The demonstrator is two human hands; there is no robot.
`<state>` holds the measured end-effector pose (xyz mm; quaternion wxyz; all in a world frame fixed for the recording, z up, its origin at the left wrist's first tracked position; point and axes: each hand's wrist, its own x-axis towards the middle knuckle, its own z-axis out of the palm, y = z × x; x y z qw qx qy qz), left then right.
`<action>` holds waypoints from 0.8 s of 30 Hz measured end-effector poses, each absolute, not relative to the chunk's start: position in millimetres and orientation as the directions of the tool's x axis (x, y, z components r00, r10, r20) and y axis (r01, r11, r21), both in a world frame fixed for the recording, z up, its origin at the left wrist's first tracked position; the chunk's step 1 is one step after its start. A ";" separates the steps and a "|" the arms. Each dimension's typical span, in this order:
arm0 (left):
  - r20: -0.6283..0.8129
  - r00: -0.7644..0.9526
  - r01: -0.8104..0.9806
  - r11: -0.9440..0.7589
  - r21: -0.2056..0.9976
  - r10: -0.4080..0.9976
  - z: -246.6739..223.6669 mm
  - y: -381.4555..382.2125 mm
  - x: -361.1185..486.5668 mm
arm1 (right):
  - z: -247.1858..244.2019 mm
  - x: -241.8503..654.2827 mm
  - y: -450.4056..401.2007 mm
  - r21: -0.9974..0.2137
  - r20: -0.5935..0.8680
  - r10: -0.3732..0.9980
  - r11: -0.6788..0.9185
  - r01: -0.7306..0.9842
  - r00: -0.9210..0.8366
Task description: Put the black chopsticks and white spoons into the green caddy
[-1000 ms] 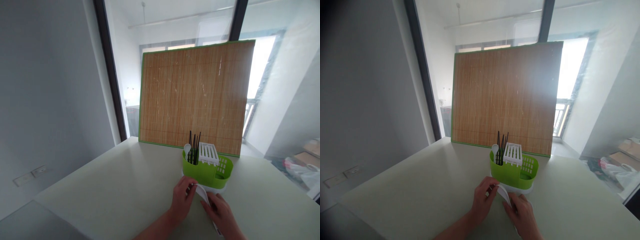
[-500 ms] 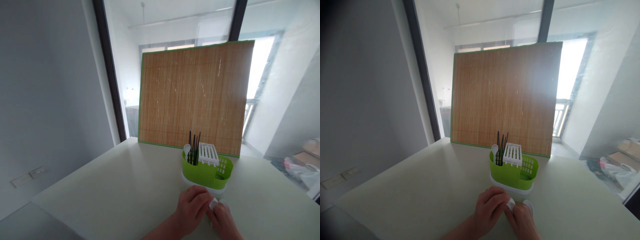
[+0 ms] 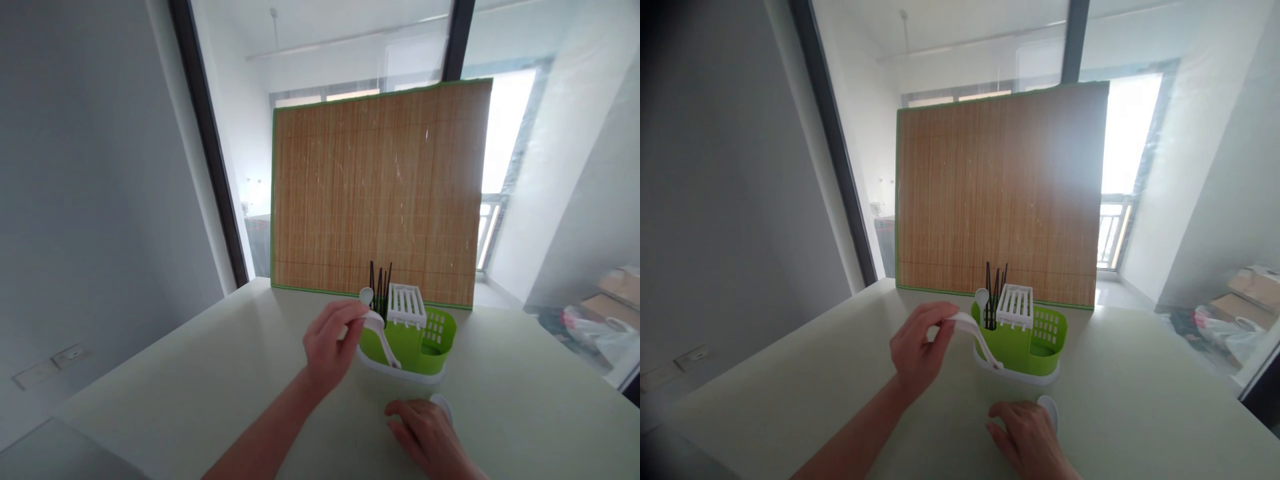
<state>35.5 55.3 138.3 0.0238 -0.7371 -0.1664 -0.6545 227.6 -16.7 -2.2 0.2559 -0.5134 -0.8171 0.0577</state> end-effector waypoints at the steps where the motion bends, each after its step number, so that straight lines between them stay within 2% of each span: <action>1: 0.979 0.051 0.313 -0.934 0.173 0.199 145.1 60.8 33.3 | -2.8 228.0 -16.5 -0.355 0.352 0.872 0.460 0.814 -0.339; 3: 0.985 0.021 0.371 -0.916 0.153 0.173 153.4 73.7 32.4 | -4.3 228.4 -15.5 -0.348 0.341 0.880 0.444 0.825 -0.330; 6: 0.981 0.076 0.407 -0.904 0.132 0.178 151.1 96.4 38.6 | -5.9 228.4 -13.8 -0.336 0.334 0.886 0.429 0.838 -0.320; 13: 0.898 0.242 0.471 -0.853 0.223 0.368 115.8 136.4 56.1 | -6.3 228.7 -10.9 -0.299 0.344 0.883 0.425 0.854 -0.319; 18: 0.933 0.095 0.429 -0.860 0.277 0.348 125.8 143.9 52.6 | -6.7 228.1 -11.9 -0.287 0.344 0.878 0.436 0.853 -0.333; 21: 0.957 0.022 0.429 -0.867 0.252 0.289 140.8 145.3 49.8 | -7.5 227.9 -12.6 -0.295 0.330 0.879 0.444 0.846 -0.346; 24: 0.965 0.019 0.440 -0.869 0.226 0.260 146.4 148.2 50.7 | -8.6 227.8 -12.1 -0.301 0.319 0.876 0.455 0.838 -0.361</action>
